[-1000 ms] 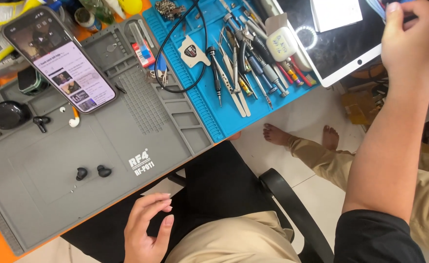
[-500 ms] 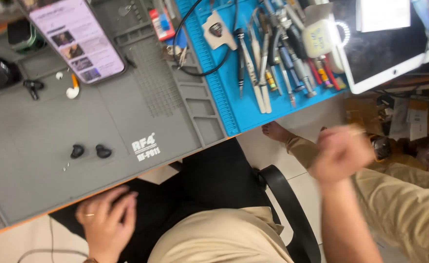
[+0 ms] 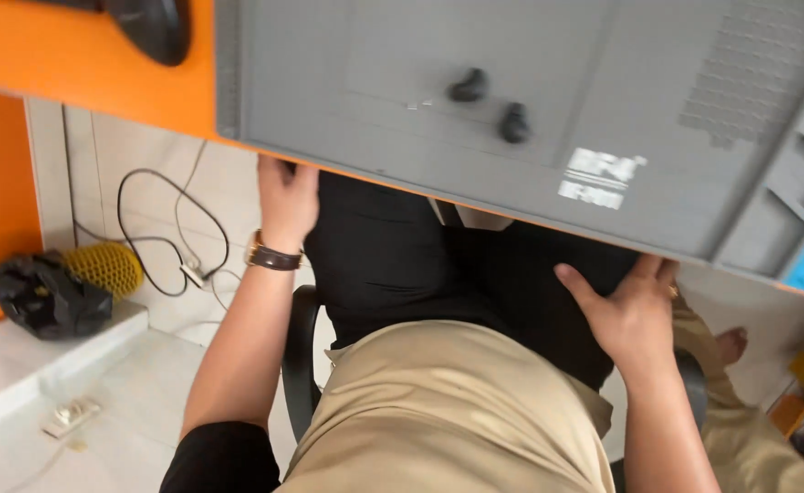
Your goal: Cleaning and reassembling an earbud charging case using a small blade to remove adhesive.
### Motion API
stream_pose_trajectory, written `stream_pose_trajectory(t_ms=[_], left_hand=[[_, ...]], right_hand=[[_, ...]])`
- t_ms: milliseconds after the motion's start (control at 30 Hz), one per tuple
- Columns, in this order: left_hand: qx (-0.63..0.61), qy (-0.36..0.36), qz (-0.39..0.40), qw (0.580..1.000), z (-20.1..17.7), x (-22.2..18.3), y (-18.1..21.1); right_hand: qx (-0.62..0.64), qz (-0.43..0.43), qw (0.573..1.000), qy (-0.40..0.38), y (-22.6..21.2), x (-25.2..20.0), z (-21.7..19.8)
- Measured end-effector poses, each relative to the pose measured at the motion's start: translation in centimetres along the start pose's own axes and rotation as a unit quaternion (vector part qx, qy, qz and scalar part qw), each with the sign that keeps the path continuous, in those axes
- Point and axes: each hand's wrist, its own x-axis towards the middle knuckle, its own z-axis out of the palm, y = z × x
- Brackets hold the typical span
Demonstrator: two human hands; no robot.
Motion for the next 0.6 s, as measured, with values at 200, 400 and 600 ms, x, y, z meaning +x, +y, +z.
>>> stream_pose_trajectory(t_ms=[200, 400, 600], left_hand=[[0.148, -0.012, 0.057, 0.987, -1.1, -2.0, 5.2], [0.239, -0.111, 0.249, 0.932, -1.2, -4.1, 14.3], [0.170, -0.057, 0.389, 0.904, 0.9, 0.3, 19.4]], right_hand=[[0.000, -0.003, 1.000, -0.005, -1.9, -0.5, 0.5], [-0.121, -0.149, 0.978, 0.078, -1.0, -0.5, 3.0], [-0.220, -0.215, 0.944, 0.118, -0.4, -0.9, 3.9]])
